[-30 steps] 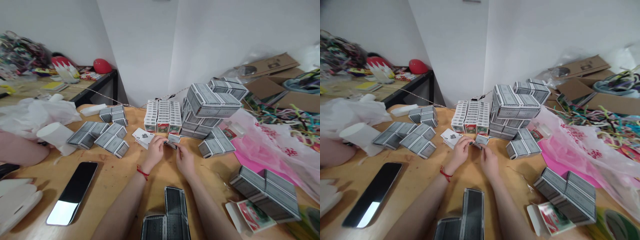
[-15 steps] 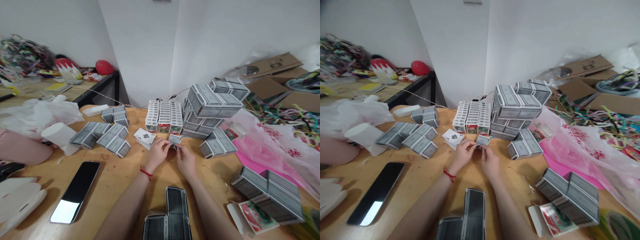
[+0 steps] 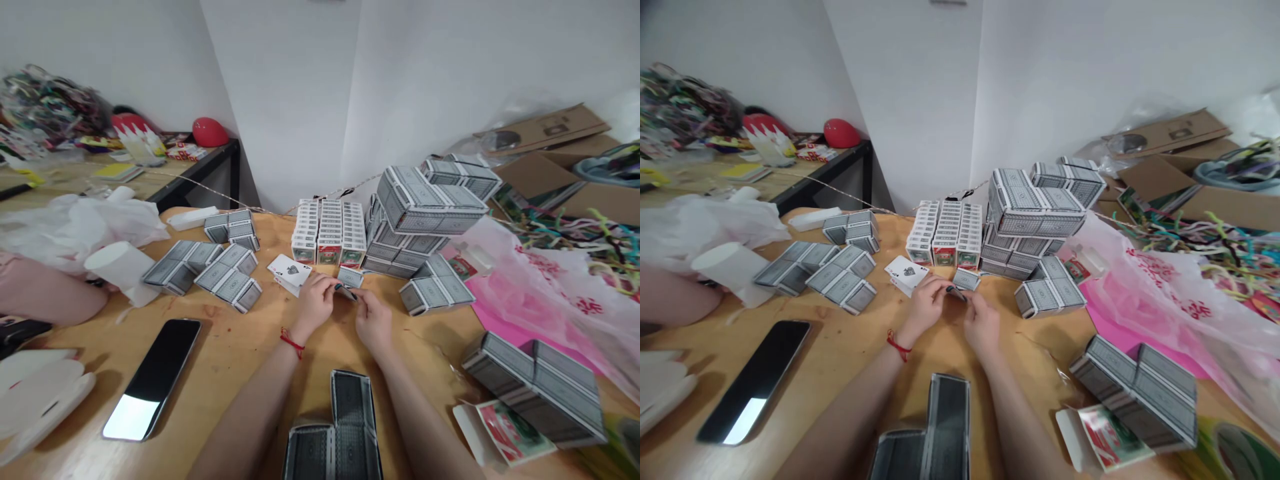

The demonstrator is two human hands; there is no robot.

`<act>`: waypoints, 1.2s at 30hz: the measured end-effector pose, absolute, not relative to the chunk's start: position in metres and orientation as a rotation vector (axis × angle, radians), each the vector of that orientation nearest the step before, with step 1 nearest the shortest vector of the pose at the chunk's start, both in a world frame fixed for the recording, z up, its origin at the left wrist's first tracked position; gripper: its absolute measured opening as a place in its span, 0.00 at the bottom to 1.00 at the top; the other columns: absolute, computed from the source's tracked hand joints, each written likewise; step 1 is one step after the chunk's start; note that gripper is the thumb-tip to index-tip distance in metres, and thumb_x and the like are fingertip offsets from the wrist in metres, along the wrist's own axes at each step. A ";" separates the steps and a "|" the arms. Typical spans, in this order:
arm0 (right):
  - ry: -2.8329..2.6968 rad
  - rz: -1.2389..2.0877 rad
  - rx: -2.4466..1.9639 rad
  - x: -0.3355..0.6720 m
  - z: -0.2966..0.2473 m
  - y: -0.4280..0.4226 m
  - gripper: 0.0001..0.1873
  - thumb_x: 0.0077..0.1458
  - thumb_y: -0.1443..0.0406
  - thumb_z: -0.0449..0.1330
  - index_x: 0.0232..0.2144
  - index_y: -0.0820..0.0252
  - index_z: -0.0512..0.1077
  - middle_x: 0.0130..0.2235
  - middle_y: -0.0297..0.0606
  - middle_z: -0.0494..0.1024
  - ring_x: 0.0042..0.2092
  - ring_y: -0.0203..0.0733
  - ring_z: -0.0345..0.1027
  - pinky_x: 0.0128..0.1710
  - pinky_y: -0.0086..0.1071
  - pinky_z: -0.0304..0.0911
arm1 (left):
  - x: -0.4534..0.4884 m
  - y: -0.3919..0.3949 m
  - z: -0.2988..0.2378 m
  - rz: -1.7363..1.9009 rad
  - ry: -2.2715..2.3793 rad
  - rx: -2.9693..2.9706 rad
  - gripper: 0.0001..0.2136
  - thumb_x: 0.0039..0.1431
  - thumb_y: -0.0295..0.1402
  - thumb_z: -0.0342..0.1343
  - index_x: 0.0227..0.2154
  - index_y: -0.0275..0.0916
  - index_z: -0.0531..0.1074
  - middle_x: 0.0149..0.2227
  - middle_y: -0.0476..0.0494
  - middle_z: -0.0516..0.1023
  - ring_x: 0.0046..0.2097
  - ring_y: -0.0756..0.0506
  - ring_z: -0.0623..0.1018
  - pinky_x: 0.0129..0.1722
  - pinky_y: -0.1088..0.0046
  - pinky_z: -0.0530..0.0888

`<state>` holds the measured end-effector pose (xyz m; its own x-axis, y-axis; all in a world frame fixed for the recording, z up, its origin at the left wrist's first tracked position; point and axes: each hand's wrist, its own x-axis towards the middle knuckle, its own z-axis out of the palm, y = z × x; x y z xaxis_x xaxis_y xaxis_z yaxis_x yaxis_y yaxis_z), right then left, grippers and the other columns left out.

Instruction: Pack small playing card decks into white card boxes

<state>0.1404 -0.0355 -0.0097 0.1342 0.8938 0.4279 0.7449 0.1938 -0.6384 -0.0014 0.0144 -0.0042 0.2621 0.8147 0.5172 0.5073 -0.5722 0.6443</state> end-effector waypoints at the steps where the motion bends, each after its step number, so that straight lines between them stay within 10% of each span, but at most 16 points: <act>1: -1.635 0.219 -1.582 0.140 -0.010 -0.035 0.16 0.52 0.70 0.45 0.37 0.57 0.70 0.33 0.36 0.78 0.31 0.38 0.71 0.31 0.28 0.64 | -0.002 0.015 -0.004 1.218 1.208 2.194 0.09 0.55 0.23 0.45 0.33 0.39 0.70 0.35 0.45 0.74 0.39 0.47 0.71 0.41 0.67 0.68; 21: -1.438 0.169 -1.635 0.143 -0.014 -0.031 0.13 0.55 0.65 0.47 0.36 0.59 0.70 0.36 0.38 0.77 0.35 0.39 0.71 0.35 0.30 0.62 | 0.003 0.007 -0.003 1.108 1.167 2.336 0.20 0.48 0.15 0.41 0.41 0.38 0.67 0.40 0.43 0.70 0.45 0.45 0.68 0.47 0.63 0.67; 36: -1.362 0.078 -1.703 0.143 -0.013 -0.029 0.17 0.52 0.52 0.52 0.31 0.60 0.71 0.32 0.38 0.78 0.31 0.38 0.71 0.31 0.28 0.61 | 0.007 0.004 0.003 1.213 1.108 2.269 0.05 0.57 0.29 0.47 0.30 0.38 0.68 0.32 0.45 0.72 0.38 0.48 0.71 0.39 0.67 0.69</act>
